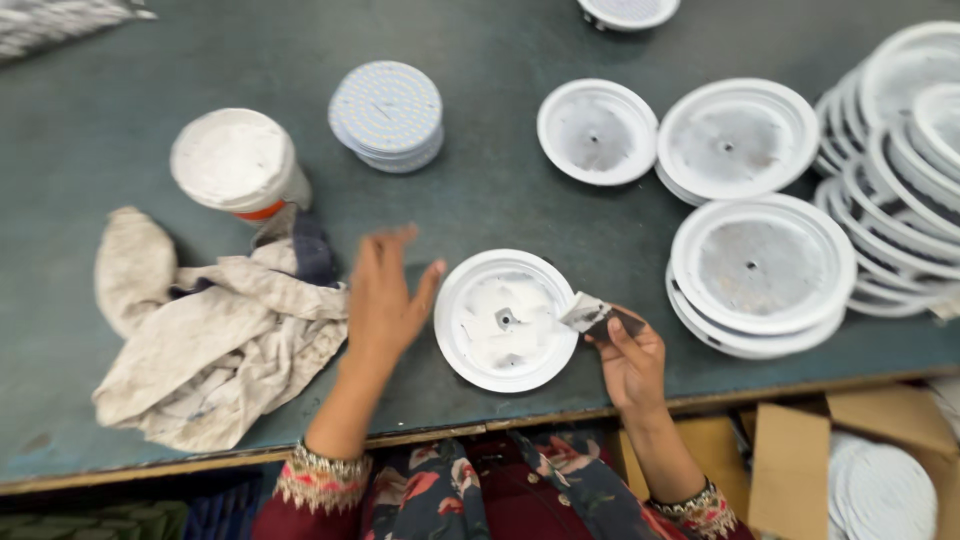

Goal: The person applies a white paste to the underside of white circular plastic parts using a small rectangular tool. She repeatedly scoops paste from a container, spreads it on the part, and places the finished part into a cardboard box.

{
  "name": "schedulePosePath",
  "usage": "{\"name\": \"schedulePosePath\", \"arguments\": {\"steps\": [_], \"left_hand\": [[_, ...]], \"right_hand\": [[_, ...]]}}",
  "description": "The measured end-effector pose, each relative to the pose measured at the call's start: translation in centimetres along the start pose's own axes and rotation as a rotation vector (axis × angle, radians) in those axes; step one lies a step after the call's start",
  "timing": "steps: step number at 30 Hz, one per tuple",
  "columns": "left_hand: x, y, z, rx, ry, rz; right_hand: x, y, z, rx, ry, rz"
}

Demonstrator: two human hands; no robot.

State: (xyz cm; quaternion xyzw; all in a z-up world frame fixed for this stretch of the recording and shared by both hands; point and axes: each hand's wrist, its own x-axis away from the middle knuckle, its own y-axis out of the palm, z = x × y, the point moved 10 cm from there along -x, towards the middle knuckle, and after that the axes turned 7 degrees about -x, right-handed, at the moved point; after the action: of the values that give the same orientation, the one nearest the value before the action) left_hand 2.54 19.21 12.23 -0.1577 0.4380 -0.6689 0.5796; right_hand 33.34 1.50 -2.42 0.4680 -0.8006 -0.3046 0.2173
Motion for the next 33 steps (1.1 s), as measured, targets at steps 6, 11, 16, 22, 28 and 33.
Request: {"name": "schedulePosePath", "arguments": {"steps": [6,11,16,22,28,33], "left_hand": [[-11.8,-2.4,-0.3,-0.120,0.152,0.145],[-23.8,4.2,-2.0,-0.377,-0.049,0.038],[-29.6,6.1,-12.4,-0.274,-0.516,-0.179],[-32.1,10.6,-17.7,-0.289,-0.572,-0.361],[-33.3,12.4,-17.7,-0.368,-0.545,-0.502],[-31.6,11.9,-15.1,-0.465,-0.460,-0.486]], "right_hand": [[-1.5,-0.4,2.0,-0.050,0.103,-0.089],[-2.1,-1.0,3.0,-0.114,0.139,-0.054],[-2.4,-4.7,4.0,-0.194,0.138,0.066],[-4.6,-8.7,7.9,-0.299,0.226,0.098],[-4.5,-9.8,8.9,-0.342,0.316,0.058],[-3.3,-9.7,8.4,-0.333,0.268,0.180]]}}
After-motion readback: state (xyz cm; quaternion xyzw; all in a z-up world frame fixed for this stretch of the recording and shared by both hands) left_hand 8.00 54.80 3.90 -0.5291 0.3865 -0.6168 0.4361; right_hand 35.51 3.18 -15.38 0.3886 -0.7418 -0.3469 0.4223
